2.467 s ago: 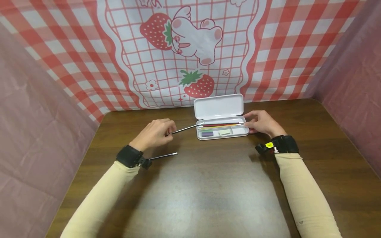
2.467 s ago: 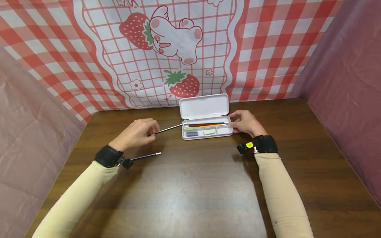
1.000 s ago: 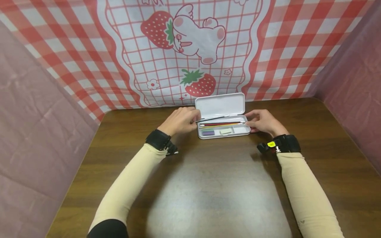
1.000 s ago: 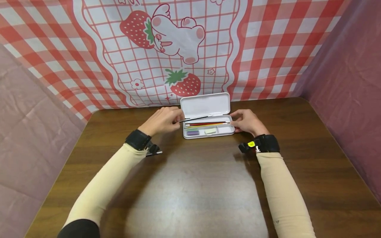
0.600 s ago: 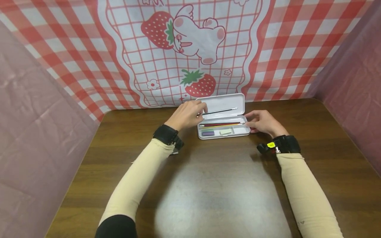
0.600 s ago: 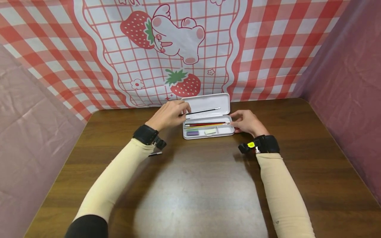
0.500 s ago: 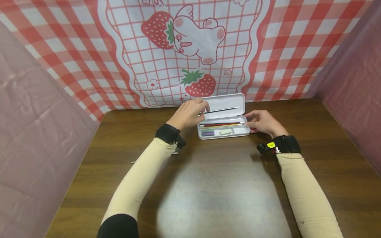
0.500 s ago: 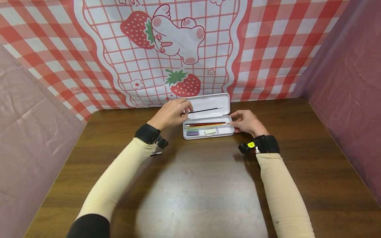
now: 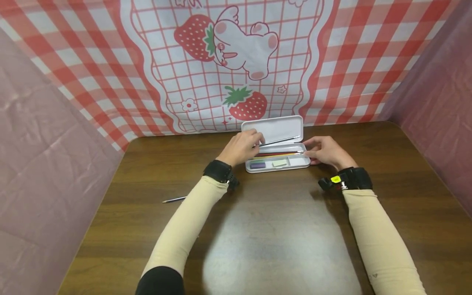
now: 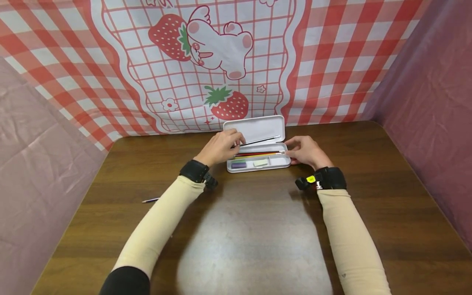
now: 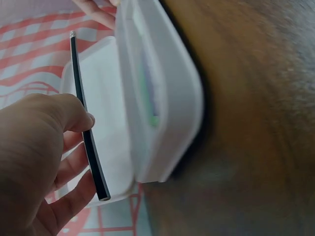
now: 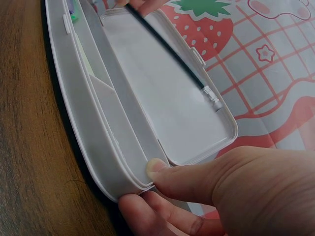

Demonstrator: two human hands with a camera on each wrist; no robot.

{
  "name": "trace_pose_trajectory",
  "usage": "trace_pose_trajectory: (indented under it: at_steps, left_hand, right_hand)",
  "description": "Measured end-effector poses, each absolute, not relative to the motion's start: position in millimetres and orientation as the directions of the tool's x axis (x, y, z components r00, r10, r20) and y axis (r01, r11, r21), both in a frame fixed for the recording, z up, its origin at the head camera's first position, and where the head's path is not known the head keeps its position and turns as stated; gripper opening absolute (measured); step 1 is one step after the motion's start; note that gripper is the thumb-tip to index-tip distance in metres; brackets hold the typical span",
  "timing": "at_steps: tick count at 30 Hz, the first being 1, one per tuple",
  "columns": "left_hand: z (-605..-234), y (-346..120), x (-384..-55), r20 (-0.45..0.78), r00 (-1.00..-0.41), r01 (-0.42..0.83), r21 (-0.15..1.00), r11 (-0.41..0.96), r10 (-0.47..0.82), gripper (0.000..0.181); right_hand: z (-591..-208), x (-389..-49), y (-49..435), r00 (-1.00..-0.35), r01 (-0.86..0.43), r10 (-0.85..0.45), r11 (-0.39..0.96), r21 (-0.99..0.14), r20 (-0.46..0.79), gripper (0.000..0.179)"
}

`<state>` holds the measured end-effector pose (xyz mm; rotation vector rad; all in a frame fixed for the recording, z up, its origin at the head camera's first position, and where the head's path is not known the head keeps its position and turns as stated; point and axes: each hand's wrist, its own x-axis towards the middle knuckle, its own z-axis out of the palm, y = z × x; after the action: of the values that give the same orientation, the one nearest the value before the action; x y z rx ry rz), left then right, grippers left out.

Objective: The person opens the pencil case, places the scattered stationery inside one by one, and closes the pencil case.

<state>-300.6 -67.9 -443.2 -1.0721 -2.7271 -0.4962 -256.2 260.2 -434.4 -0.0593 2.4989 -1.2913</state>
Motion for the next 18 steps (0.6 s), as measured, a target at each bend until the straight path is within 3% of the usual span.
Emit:
trace_pose_trajectory:
  at_steps: [10,18]
  left_hand:
    - [-434.5,-55.3,-275.5,0.272,-0.722,0.691,0.244,0.68,0.636,0.019]
    - [-463.1,-50.7,-291.7,0.278,-0.707,0.707,0.248,0.662,0.65,0.018]
  right_hand:
    - [-432.8,-256.1,260.3,-0.941,0.125,-0.179,0.601,-0.79,-0.286,0.053]
    - [-432.4,-256.5,260.4,-0.942,0.122,-0.182,0.598,-0.792,-0.283,0.052]
